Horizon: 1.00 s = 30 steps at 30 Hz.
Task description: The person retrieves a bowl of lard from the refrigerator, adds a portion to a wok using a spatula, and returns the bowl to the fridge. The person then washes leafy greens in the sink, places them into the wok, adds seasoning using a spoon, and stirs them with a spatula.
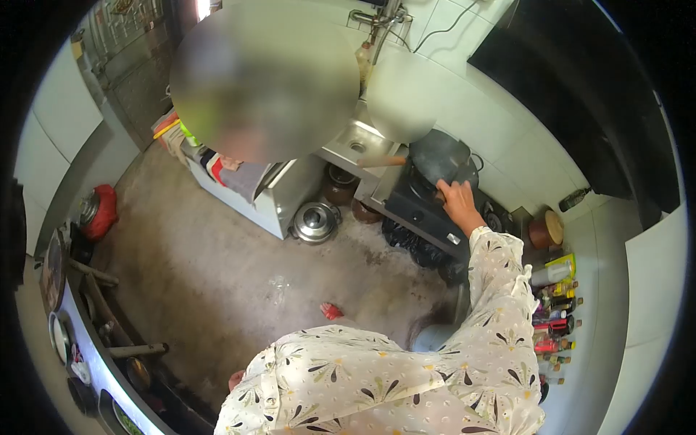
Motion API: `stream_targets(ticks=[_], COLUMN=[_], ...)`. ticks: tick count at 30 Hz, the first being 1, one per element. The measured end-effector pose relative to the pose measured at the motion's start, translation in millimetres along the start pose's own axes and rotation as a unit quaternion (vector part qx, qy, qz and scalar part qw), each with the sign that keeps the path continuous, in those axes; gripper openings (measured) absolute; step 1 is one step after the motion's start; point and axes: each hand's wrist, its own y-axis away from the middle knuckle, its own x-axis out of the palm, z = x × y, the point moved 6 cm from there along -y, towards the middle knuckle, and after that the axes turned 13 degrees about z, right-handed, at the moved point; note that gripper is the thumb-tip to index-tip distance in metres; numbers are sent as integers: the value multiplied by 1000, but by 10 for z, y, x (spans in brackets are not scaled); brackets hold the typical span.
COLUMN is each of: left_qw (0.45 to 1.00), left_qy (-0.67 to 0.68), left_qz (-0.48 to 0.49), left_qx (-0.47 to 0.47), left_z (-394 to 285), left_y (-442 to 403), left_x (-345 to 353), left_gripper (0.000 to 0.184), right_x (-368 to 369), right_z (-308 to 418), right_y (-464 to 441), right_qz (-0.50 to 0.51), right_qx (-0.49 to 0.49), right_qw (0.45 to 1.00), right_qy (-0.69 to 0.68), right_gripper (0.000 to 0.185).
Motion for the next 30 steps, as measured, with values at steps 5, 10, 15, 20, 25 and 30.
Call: stream_targets(ticks=[5,10,15,20,25,30], left_qw=[990,980,998,996,995,973], left_qy=[-123,-187,-52,53,97,226], left_qz=[-62,-33,-29,-43,0,-34], left_qx=[-5,54,-15,-51,-12,20], left_z=[262,108,-113,1269,1621,1449], left_y=[-16,-1,63,490,586,662], left_x=[-123,289,-329,-1760,-1770,-1881], left_gripper=[16,18,14,14,19,27], right_x=[384,713,399,386,258,160], right_z=[212,96,1068,2160,2560,4867], right_y=[-45,-69,619,1893,3779,2523], right_qz=[163,253,252,380,398,391], right_qx=[-36,-136,-180,-113,33,-192], right_qw=[983,937,933,876,869,896], right_qy=[76,200,184,277,292,85], right_gripper=[19,18,34,42,24,41])
